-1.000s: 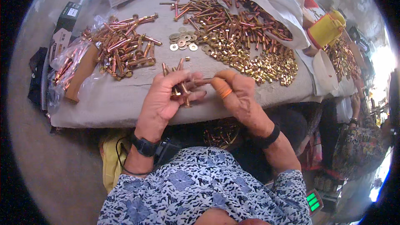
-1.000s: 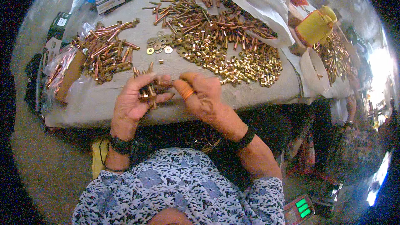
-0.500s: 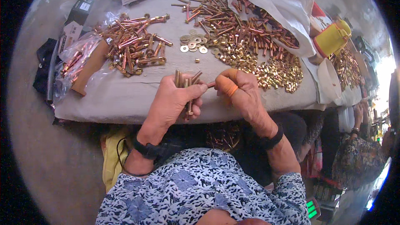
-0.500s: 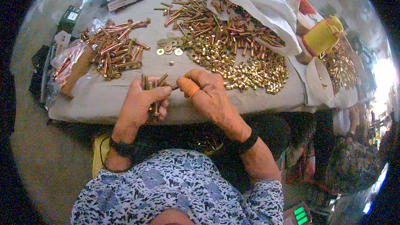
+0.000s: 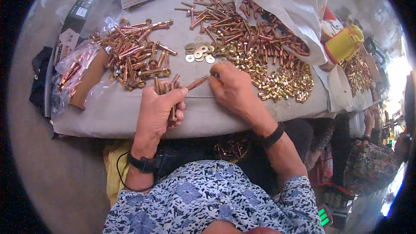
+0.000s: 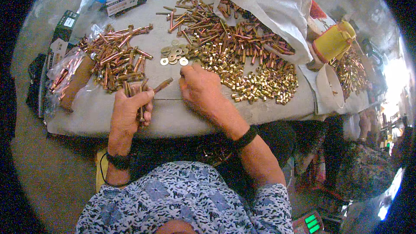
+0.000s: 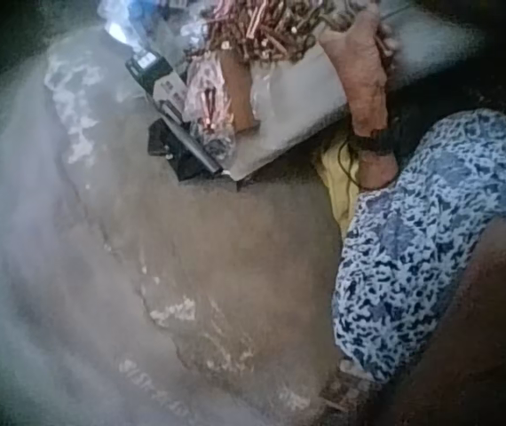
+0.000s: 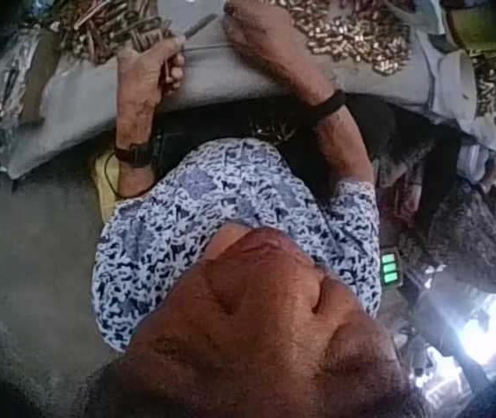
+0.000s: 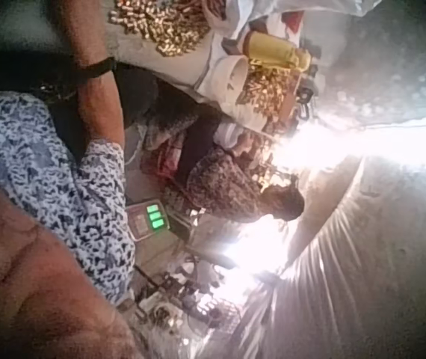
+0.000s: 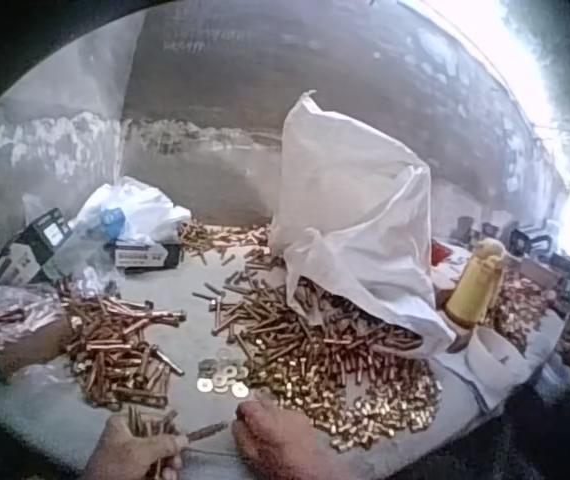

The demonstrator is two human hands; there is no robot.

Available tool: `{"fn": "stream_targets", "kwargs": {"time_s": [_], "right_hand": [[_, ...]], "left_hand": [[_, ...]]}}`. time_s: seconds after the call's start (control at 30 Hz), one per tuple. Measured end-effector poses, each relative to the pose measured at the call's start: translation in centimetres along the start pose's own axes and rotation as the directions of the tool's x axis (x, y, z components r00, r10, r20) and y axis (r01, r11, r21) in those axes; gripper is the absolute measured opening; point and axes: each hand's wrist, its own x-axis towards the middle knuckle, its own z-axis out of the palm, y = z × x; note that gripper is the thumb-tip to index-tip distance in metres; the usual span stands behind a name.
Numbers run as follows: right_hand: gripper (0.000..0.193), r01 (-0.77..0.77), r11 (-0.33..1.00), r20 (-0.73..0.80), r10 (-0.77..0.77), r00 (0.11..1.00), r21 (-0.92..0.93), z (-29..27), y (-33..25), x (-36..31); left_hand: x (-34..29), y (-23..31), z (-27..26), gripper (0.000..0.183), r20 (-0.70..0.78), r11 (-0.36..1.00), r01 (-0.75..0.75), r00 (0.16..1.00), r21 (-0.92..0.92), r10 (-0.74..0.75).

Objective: Manually assembling small metal components by sliding washers and other fasteners onto bolts.

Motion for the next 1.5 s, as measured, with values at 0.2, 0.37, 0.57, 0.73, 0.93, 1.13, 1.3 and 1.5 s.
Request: {"fn": "stream_targets", "kwargs": {"time_s": [0.2,0.37,0.57,0.73,0.93,1.13,1.3,1.5], "right_hand": [[0.016,-0.207,0.902,0.084,0.189,0.978,0.378,-2.8,-2.3,-1.0],[0.017,-0.217,0.860,0.109,0.188,0.976,0.462,-3.0,-2.7,-1.7],[0.017,-0.436,0.585,0.268,0.354,0.896,0.684,-3.4,-2.9,-2.3],[0.015,-0.360,0.686,0.209,0.296,0.932,0.633,-3.5,-2.3,-2.4],[0.017,-0.445,0.753,0.305,0.332,0.893,0.484,-4.1,-2.3,-2.4],[0.018,-0.524,0.445,0.367,0.393,0.843,0.726,-3.8,-2.7,-2.5],[0.020,-0.449,0.403,0.311,0.364,0.878,0.797,-3.4,-2.6,-2.4],[0.019,-0.480,0.480,0.319,0.380,0.868,0.735,-3.9,-2.5,-2.4]], "left_hand": [[0.1,-0.3,0.2,0.014,0.034,0.998,-0.004,0.999,0.068,0.001],[-0.2,-0.3,0.6,0.014,0.049,0.990,-0.014,0.999,0.143,0.007],[-0.4,-0.5,0.8,0.015,0.064,0.983,-0.039,0.998,0.180,0.028],[-0.4,-0.6,0.9,0.015,0.082,0.977,-0.054,0.996,0.207,0.038],[-0.8,-0.1,1.0,0.016,0.069,0.966,-0.023,0.998,0.256,0.006],[-0.6,-0.4,0.9,0.015,0.092,0.976,-0.032,0.996,0.217,0.012],[-0.6,-0.5,0.9,0.014,0.066,0.983,-0.010,0.998,0.181,-0.002],[-0.5,-0.7,0.8,0.014,0.092,0.983,-0.021,0.996,0.183,0.004]]}}
